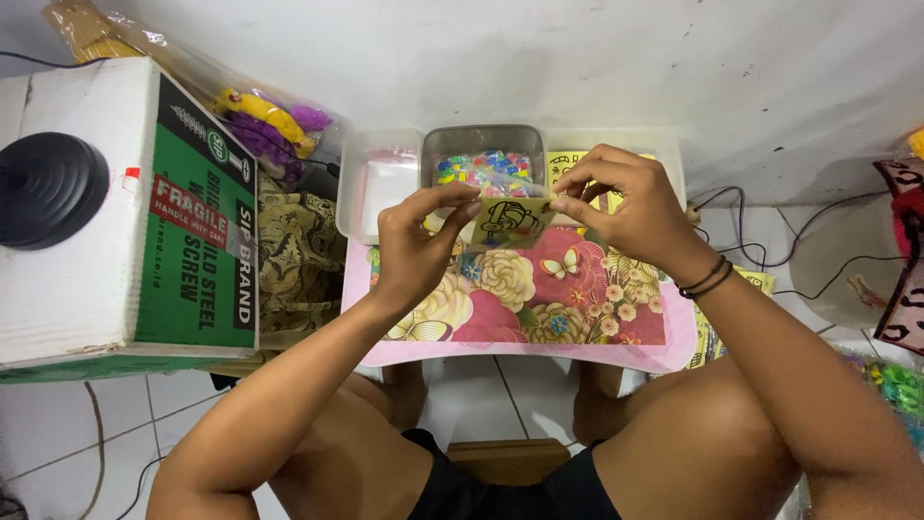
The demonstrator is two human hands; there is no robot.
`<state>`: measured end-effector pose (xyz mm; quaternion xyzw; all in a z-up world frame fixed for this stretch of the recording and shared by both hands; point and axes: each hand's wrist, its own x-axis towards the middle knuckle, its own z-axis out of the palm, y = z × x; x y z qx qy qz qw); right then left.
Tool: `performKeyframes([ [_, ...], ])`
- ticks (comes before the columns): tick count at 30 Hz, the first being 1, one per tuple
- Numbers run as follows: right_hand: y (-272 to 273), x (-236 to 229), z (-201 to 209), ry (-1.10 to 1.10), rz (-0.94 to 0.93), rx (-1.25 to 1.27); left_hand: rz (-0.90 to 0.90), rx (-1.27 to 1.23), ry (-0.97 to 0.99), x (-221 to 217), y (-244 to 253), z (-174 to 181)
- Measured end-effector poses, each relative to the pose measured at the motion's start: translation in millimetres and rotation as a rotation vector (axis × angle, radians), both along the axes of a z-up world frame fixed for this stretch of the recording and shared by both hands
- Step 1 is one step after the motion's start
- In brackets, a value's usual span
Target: The person places small colorful stickers into clear plastic bags by hand while sitting on the floor.
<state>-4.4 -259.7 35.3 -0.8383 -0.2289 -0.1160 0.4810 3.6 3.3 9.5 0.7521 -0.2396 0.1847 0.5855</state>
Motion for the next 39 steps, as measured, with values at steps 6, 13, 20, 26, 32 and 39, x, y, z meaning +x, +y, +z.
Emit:
performKeyframes([
  [6,-1.4,2.9,-1.9,0.005,0.02,-0.055,0.004,0.038,-0.016,0.8,1.0,1.9],
  [13,-5.0,5.6,-7.8,0.013,0.007,-0.081,-0.002,0.116,0.008,3.1,1.6,0.0],
  [20,-5.4,4.7,-6.4,-0.002,-0.002,-0.134,-0.004,0.179,0.037,0.5,1.2,3.8],
  [26,-3.4,2.1,-3.2,0.054,-0.01,-0.124,-0.083,0.157,0.177,2.5,1.2,-2.9],
  [32,0.4,-2.0,2.1,0.157,-0.018,-0.055,-0.199,-0.028,0.451,-4.1,-2.4,-1.7],
  [39,0.4,-2.8,3.1,0.16,-0.031,0.029,-0.294,-0.102,0.48,-5.0,-0.3,2.4],
])
